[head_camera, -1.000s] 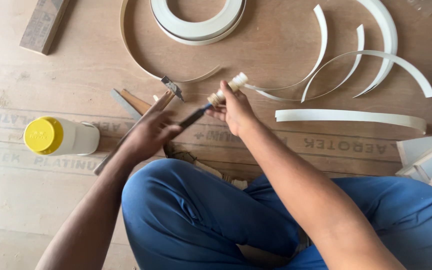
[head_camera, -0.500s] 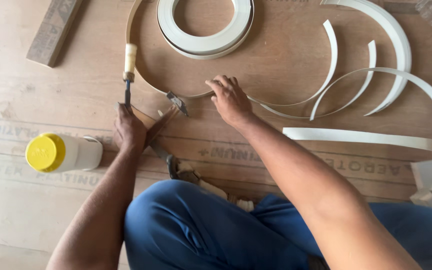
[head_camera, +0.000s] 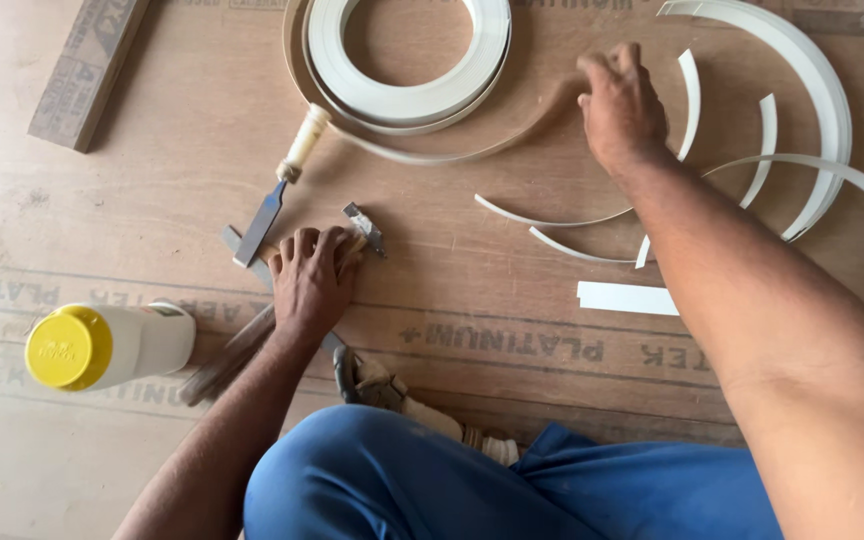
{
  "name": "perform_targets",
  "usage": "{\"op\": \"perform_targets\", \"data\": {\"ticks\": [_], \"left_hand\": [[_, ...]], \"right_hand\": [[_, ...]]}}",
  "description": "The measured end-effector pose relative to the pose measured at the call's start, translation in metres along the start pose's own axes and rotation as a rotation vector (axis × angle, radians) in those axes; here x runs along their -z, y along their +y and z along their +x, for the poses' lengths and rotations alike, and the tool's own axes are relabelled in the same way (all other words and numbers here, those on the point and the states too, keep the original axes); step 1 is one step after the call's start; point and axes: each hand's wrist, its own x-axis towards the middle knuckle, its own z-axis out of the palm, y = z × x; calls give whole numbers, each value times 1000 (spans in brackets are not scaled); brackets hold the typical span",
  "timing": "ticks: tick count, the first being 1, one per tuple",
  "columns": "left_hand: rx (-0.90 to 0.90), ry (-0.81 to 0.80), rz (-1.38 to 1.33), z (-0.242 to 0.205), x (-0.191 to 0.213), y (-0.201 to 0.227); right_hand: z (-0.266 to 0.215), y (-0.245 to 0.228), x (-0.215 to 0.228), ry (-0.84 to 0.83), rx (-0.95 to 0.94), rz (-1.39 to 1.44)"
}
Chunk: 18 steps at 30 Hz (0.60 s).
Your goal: The person sits on the floor and uses a hammer and chisel to cut long white plastic strips into smaller curved pieces. After cutting, the person opens a white container with a yellow lid, scrapes out a white substance with the chisel, and rubs the substance between their hands.
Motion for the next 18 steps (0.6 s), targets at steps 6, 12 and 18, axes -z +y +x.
{"op": "perform_targets", "data": {"ticks": [6, 12, 18], "left_hand": [[-41, 114, 90, 69, -4, 18], [-411, 180, 176, 186, -43, 45], [-83, -34, 151, 241, -74, 64]], "right_hand": [[-8, -13, 0, -101, -24, 85], [-53, -34, 39, -473, 105, 156], [-87, 9, 104, -697, 32, -16]]}}
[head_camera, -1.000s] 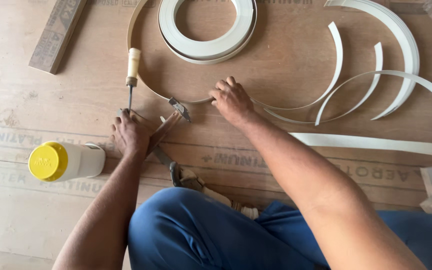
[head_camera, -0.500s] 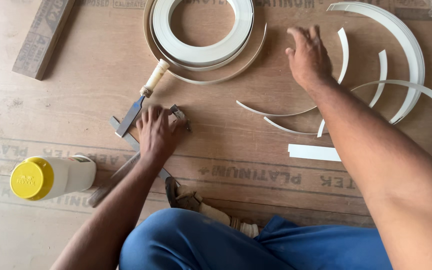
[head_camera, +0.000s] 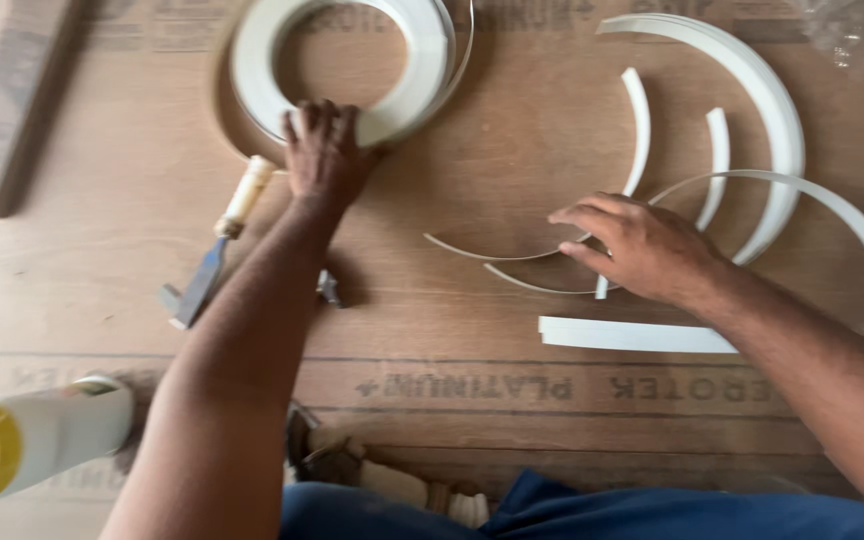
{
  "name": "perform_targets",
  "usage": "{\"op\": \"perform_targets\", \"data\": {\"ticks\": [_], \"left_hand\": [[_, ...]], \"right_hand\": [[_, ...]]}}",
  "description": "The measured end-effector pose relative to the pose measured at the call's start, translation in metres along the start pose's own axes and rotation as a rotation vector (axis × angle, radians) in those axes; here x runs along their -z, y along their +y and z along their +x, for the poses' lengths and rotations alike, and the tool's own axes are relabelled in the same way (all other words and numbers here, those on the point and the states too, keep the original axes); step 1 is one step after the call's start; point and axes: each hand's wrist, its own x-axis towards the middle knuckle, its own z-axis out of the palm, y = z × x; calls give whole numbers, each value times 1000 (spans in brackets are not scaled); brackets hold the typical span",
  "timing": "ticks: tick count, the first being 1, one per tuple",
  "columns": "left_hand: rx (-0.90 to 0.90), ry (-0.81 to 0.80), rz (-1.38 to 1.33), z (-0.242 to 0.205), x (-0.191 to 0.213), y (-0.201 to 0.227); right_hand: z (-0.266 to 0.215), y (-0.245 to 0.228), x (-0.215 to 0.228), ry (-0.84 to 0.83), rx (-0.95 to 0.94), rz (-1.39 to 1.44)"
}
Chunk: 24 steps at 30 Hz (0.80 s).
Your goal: The person sits on the floor and uses a hammer and chisel to cut long white plastic strips into smaller curved pieces. After cutting, the person opens a white container with a yellow lid, scrapes out a white substance with the chisel, and rubs the substance between their hands.
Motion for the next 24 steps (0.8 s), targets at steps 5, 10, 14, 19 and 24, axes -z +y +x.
{"op": "perform_targets", "data": {"ticks": [5, 10, 14, 19, 24], "left_hand": [[208, 142, -27, 41, -13, 3], [-39, 376, 1, 41, -13, 59], [-398, -88, 120, -16, -4, 168], [-421, -390, -217, -99, 21, 256], [-214, -171, -390, -119, 20, 284]], "right_hand": [[-41, 52, 3, 11, -144, 18], [-77, 89, 18, -245, -516, 41], [-101, 95, 5, -362, -363, 83], [-113, 88, -8, -531, -475, 481], [-146, 39, -57, -704, -163, 154]]}}
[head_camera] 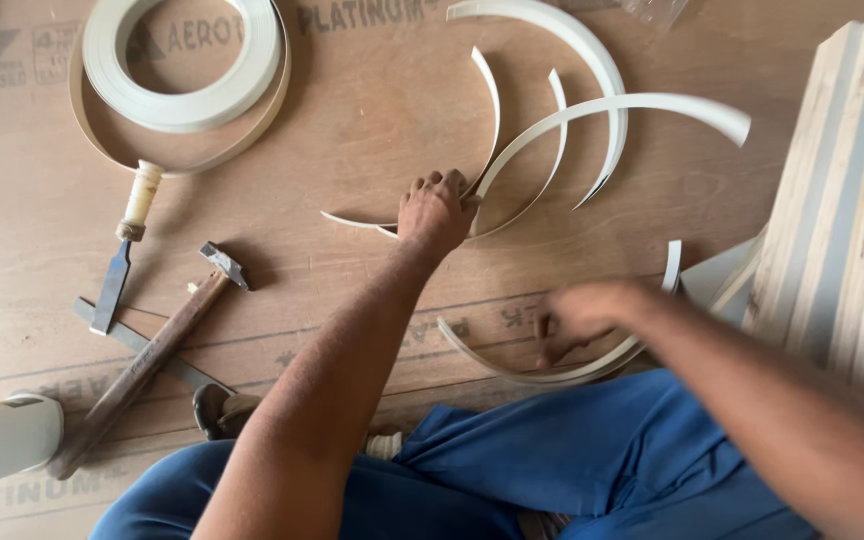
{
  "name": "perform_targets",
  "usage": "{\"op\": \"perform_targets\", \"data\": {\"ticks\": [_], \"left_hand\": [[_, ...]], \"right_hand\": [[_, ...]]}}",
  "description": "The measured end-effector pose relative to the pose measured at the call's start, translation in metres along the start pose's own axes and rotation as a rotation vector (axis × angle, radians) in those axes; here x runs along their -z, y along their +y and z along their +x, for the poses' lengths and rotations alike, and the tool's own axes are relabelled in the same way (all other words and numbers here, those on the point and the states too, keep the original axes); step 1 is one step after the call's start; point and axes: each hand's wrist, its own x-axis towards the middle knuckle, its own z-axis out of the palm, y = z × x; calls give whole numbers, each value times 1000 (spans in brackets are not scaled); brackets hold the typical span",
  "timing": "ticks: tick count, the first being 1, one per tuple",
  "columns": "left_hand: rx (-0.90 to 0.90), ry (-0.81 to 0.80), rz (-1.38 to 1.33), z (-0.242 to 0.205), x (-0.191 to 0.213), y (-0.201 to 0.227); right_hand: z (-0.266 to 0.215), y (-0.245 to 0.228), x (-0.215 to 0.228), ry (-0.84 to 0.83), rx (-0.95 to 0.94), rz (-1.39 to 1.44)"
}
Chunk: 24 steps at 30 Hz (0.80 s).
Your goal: The person sits on the floor and uses a hammer and chisel to cut long white plastic strips into smaller curved pieces. After cutting, the person opens a white container with a yellow lid, scrapes out a white substance with the chisel, and rubs the substance between their hands.
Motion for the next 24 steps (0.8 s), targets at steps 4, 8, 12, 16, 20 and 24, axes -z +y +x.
{"op": "perform_targets", "data": {"ticks": [4, 8, 12, 16, 20, 24], "left_hand": [[-82, 131, 54, 0, -4, 28], [-29, 31, 148, 12, -21, 46], [-43, -32, 356, 22, -32, 40], [53, -122, 324, 13, -6, 28], [21, -187, 352, -3, 19, 36], [-46, -213, 421, -1, 11, 55]], "right_hand": [[13, -5, 12, 154, -56, -80], [-9, 15, 47, 343, -172, 92], [-31, 52, 53, 519, -226, 261], [-29, 89, 51, 675, -310, 349], [0, 122, 47, 790, -295, 460], [12, 126, 48, 866, -256, 434]]}}
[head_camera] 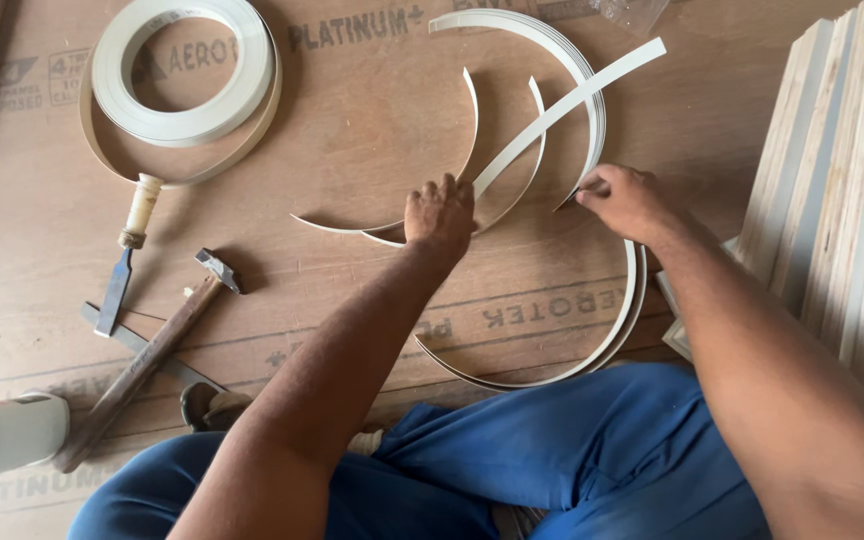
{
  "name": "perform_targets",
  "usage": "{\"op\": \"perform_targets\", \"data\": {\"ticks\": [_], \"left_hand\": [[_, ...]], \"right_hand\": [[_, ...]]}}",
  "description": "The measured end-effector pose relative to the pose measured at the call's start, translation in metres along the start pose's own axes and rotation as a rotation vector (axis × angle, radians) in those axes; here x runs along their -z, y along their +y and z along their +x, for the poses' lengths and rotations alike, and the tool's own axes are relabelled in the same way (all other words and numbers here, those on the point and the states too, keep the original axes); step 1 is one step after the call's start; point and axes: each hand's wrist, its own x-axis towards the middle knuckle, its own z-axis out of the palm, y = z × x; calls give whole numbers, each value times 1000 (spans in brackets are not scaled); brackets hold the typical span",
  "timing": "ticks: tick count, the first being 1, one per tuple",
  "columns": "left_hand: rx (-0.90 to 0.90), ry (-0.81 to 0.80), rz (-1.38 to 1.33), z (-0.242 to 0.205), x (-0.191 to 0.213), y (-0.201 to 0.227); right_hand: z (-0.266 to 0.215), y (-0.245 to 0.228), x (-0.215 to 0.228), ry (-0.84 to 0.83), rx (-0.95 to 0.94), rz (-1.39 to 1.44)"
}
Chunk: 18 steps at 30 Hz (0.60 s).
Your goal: The person sits on the floor and uses a hammer and chisel to cut long white plastic strips into smaller curved pieces. After cutting, the person opens a white container with a yellow lid, scrapes out a white substance with the chisel, and rubs the substance between their hands.
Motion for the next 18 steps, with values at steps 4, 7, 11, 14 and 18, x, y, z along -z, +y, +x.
{"op": "perform_targets", "data": {"ticks": [4, 7, 11, 14, 18], "left_hand": [[68, -51, -36, -1, -25, -8], [61, 7, 27, -9, -38, -21], [71, -22, 125, -21, -42, -35], [42, -16, 139, -31, -42, -45], [-48, -36, 147, -47, -33, -55]], "right_hand": [[-2, -18, 3, -70, -6, -29], [-8, -29, 2, -88, 28, -8], [-9, -40, -4, -105, 93, 17], [-12, -59, -11, -103, 144, -81], [-25, -90, -12, -62, 227, -204]]}}
